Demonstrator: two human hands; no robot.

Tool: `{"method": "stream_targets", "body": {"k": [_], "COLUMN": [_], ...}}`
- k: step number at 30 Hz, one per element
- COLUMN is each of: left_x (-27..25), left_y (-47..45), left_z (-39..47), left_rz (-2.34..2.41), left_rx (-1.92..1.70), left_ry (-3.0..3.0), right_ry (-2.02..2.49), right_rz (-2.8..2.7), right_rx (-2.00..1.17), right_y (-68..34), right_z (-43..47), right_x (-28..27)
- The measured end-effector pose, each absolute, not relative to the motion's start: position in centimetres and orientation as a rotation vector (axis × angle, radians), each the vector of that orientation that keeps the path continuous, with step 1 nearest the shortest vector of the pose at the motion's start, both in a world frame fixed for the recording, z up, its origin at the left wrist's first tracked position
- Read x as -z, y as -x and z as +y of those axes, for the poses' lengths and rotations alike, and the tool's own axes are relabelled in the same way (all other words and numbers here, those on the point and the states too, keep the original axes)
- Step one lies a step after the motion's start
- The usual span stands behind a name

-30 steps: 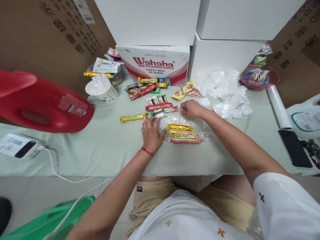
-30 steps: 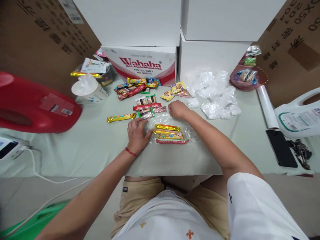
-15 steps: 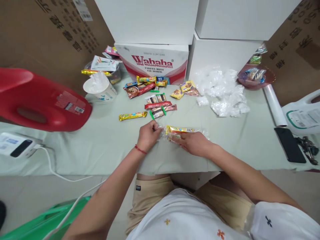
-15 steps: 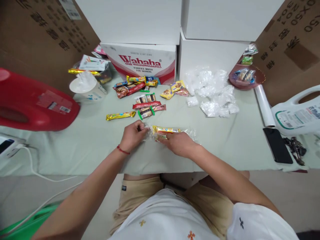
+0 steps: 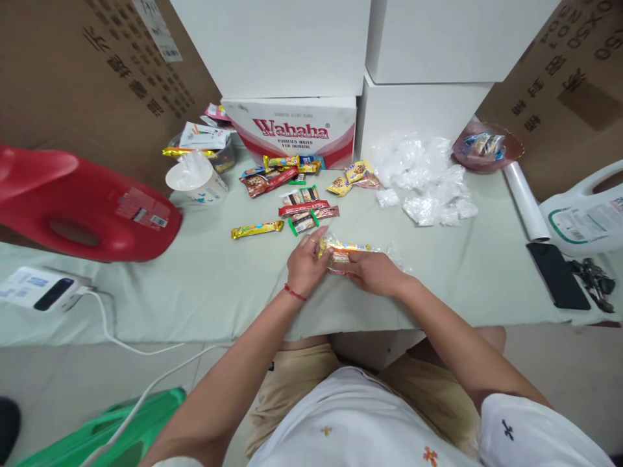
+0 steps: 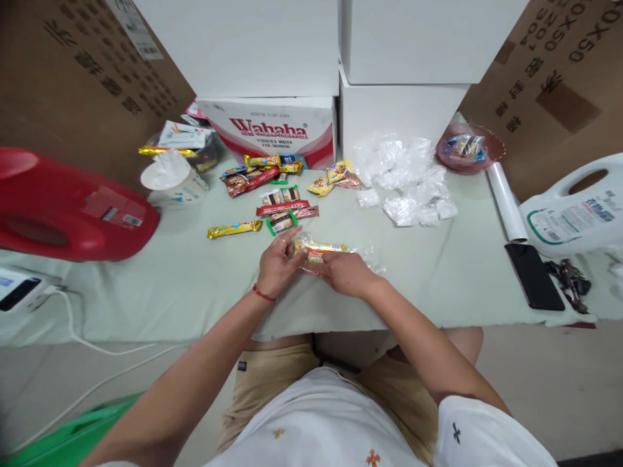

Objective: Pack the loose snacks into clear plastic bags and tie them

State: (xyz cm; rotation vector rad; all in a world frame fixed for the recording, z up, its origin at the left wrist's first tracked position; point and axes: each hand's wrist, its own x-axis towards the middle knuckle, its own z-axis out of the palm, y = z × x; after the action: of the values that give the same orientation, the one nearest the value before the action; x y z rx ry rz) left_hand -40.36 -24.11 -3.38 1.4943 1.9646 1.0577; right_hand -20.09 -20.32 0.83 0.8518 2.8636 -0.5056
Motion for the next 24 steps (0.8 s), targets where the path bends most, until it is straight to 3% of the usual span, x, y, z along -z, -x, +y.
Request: {"method": "stream_targets", "body": {"k": [4, 7, 9, 12, 20, 22, 24], "left_x": [4.8, 5.5, 5.6, 5.5, 4.1, 3.3, 2.6], "left_y": [39.9, 39.2, 38.7, 38.1, 35.8, 34.5, 32.9], "left_z": [-24.0, -24.0, -24.2, -24.7, -26.2, -26.6, -26.8], "left_rz": [2.243, 2.186, 2.118, 2.010, 1.888, 1.901, 1.871], "left_rx": [-0.934, -0.858, -0.881, -0.976, -1.176, -1.110, -1.047], "left_ry": [-1.561, -1.680, -1.725, -1.750, -1.873, -1.980, -2.108], "right_ry": [-0.893, -0.817, -1.011, -1.554, -1.871, -2.010, -2.153], "right_rz": [2.907, 3.048, 3.176, 3.158, 2.635, 2.642, 2.659], "right_rx": [0.628, 0.964, 1.069, 0.775, 0.612, 0.726, 1.134], "right_y": [19.8, 18.4, 16.8, 14.0, 13.7, 14.7, 15.5], "right_z": [-20.6, -20.0, -19.0, -17.6, -21.0, -22.2, -22.9], "right_x": [-0.3, 0.0, 0.3, 0.9, 0.7, 0.7, 1.1]}}
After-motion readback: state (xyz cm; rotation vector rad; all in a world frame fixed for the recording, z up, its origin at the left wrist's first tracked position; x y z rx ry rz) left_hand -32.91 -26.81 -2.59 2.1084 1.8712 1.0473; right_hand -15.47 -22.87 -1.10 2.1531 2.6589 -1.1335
